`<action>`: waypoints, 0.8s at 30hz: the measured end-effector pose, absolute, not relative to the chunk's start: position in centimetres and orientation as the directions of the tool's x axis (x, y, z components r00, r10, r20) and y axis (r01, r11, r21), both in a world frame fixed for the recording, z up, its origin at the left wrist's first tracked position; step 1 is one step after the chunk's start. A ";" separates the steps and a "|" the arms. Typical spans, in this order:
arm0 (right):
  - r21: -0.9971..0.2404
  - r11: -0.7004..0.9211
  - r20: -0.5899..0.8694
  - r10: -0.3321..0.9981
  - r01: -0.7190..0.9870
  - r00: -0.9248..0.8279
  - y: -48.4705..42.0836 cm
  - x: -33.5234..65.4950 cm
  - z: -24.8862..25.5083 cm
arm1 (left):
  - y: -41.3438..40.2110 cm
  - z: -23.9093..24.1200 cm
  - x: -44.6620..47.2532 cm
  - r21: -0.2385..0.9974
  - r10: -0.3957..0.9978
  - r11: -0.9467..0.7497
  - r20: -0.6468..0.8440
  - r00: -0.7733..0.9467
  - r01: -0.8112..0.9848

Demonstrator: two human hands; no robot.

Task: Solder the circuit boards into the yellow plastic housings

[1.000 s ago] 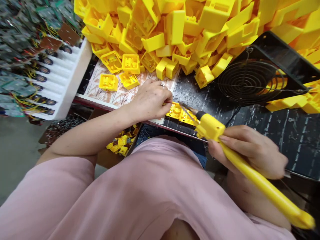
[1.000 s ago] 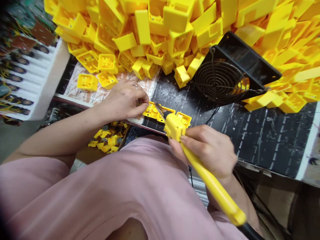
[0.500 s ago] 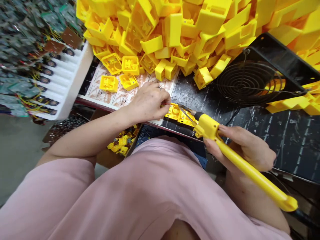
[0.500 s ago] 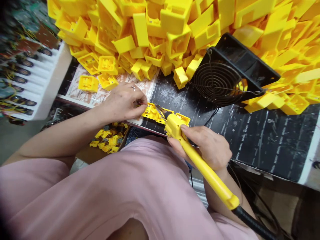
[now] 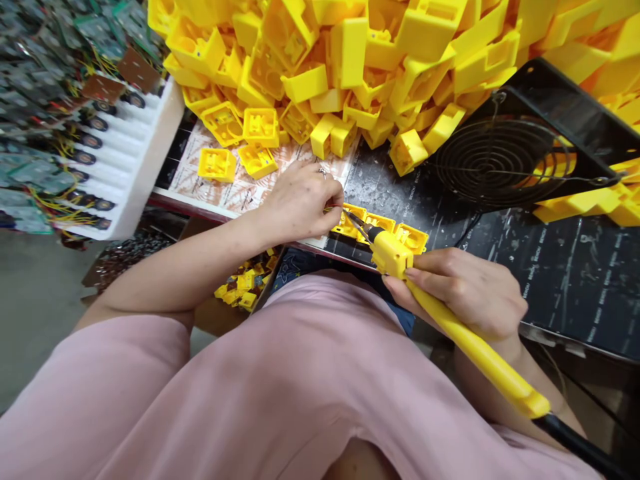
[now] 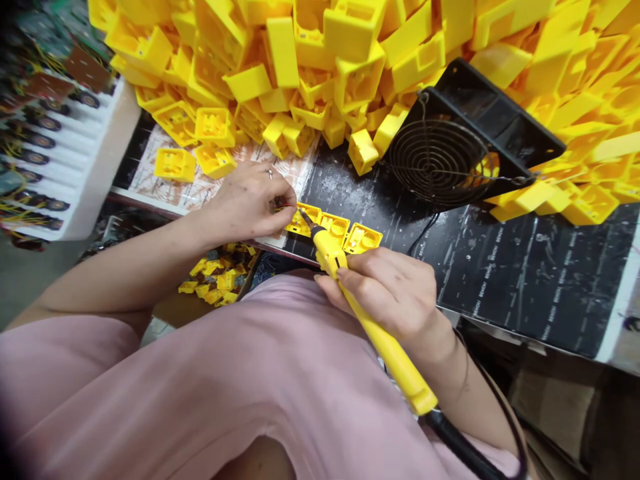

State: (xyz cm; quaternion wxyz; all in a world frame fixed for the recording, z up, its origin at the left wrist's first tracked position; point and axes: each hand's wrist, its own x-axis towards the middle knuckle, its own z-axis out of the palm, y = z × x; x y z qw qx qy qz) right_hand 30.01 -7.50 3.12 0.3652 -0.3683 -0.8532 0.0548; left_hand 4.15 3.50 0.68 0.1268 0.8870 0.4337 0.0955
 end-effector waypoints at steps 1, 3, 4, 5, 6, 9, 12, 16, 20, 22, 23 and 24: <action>-0.379 0.707 0.580 0.684 0.597 -0.441 -7.6 30.3 3.2 | 3.5 0.7 4.2 0.307 0.795 -0.589 0.052 0.605 0.747; -0.414 0.654 0.586 0.724 0.633 -0.365 -7.8 30.7 3.3 | 3.5 0.9 4.2 0.315 0.796 -0.584 0.038 0.605 0.748; -0.423 0.631 0.588 0.737 0.650 -0.334 -7.9 30.9 3.2 | 3.5 0.9 4.2 0.319 0.797 -0.581 0.036 0.603 0.749; -0.424 0.621 0.592 0.741 0.660 -0.317 -8.0 31.0 3.1 | 3.5 0.9 4.2 0.321 0.797 -0.580 0.036 0.602 0.748; -0.422 0.617 0.588 0.744 0.665 -0.317 -8.1 31.0 3.0 | 3.5 0.9 4.1 0.321 0.796 -0.582 0.038 0.604 0.747; -0.456 0.605 0.594 0.753 0.652 -0.284 -8.2 30.8 2.5 | 3.5 1.0 4.1 0.311 0.791 -0.592 0.052 0.609 0.743; -0.527 0.563 0.627 0.763 0.637 -0.156 -8.5 30.7 1.7 | 3.5 1.1 4.1 0.305 0.795 -0.585 0.033 0.606 0.751; -0.603 0.466 0.584 0.811 0.648 -0.040 -9.0 30.9 0.6 | 3.4 1.5 4.0 0.274 0.792 -0.584 -0.017 0.611 0.764; -0.764 0.367 0.504 0.853 0.530 0.135 -9.1 31.0 0.0 | 3.2 1.5 3.1 0.307 0.775 -0.608 0.032 0.631 0.732; -0.808 0.375 0.511 0.830 0.455 0.224 -8.8 30.9 -0.3 | 3.1 1.2 2.6 0.327 0.759 -0.632 0.078 0.647 0.703; -0.824 0.381 0.514 0.814 0.420 0.271 -8.6 30.9 -0.5 | 3.0 1.1 2.4 0.333 0.746 -0.649 0.103 0.658 0.684; -0.839 0.380 0.508 0.803 0.389 0.312 -8.4 30.9 -0.7 | 2.9 1.0 2.2 0.338 0.734 -0.665 0.130 0.667 0.666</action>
